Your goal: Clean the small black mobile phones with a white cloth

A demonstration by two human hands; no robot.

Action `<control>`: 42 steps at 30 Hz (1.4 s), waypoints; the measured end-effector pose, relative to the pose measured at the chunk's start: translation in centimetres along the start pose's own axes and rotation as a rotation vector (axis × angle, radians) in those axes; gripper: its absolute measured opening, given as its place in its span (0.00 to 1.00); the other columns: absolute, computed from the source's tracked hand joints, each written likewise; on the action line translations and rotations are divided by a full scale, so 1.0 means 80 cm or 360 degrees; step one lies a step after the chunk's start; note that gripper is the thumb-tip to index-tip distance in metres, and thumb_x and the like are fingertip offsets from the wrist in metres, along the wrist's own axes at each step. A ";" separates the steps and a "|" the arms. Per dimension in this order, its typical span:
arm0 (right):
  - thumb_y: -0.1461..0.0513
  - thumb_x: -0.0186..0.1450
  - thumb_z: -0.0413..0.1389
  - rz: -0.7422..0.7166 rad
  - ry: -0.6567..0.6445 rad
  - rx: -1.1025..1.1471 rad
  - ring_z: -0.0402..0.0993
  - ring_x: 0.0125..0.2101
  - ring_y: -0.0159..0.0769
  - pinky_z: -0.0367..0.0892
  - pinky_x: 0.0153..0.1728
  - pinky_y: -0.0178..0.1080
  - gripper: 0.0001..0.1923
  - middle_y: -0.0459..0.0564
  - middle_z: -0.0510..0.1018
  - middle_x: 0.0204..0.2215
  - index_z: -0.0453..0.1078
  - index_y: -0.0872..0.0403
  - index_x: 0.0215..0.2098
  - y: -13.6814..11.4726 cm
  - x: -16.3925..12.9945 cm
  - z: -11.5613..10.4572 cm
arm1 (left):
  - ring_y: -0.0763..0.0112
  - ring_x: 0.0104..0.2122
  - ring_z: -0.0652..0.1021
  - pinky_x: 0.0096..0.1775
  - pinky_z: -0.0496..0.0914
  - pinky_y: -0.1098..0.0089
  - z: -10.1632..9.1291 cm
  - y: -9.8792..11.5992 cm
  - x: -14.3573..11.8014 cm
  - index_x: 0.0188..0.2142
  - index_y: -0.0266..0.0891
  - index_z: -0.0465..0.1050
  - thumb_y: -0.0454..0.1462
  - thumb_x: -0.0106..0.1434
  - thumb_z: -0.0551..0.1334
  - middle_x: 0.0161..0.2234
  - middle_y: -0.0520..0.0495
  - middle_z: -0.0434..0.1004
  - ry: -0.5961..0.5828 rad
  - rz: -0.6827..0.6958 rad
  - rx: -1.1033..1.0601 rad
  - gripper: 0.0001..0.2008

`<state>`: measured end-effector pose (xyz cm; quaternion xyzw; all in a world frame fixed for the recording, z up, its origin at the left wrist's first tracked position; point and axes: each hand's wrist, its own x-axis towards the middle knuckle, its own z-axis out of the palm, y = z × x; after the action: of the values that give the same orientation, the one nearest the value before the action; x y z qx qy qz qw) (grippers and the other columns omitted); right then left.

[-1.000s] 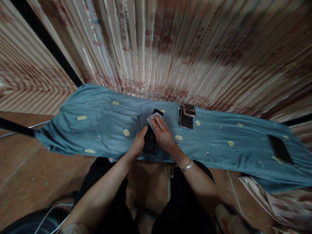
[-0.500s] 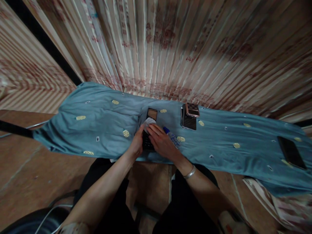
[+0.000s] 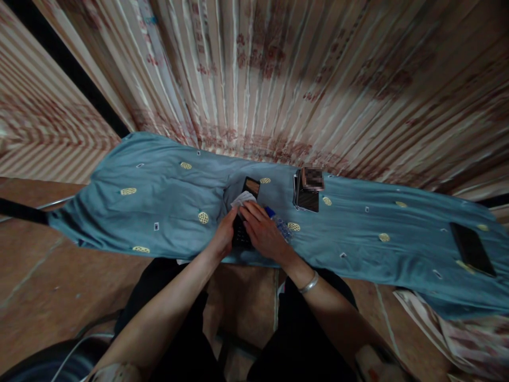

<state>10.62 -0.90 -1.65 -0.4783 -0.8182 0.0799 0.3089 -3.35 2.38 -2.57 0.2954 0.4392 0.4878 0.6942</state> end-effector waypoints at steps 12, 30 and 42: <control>0.61 0.77 0.44 0.0089 0.0113 0.0006 0.69 0.64 0.46 0.67 0.65 0.52 0.22 0.61 0.75 0.60 0.70 0.56 0.64 0.000 0.002 -0.001 | 0.54 0.63 0.74 0.66 0.64 0.59 0.009 0.002 -0.005 0.43 0.39 0.82 0.52 0.59 0.69 0.52 0.43 0.84 0.0013 0.0056 0.0078 0.21; 0.61 0.77 0.44 0.0128 0.0181 -0.0027 0.73 0.57 0.47 0.69 0.62 0.52 0.22 0.61 0.77 0.57 0.72 0.57 0.62 0.002 -0.001 0.002 | 0.53 0.62 0.75 0.64 0.65 0.59 0.003 0.004 -0.008 0.44 0.37 0.83 0.55 0.60 0.68 0.50 0.42 0.85 -0.0030 0.0118 0.0225 0.24; 0.64 0.76 0.45 0.0147 0.0258 -0.0030 0.75 0.54 0.47 0.73 0.59 0.53 0.20 0.60 0.78 0.54 0.73 0.54 0.60 0.009 -0.002 0.006 | 0.54 0.55 0.79 0.59 0.69 0.59 -0.006 0.013 -0.003 0.42 0.37 0.82 0.59 0.60 0.66 0.43 0.44 0.86 -0.0074 0.0142 0.0175 0.28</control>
<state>10.93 -0.56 -2.36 -0.5232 -0.7683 0.0476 0.3656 -4.27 2.54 -1.82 0.3636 0.4357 0.4863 0.6645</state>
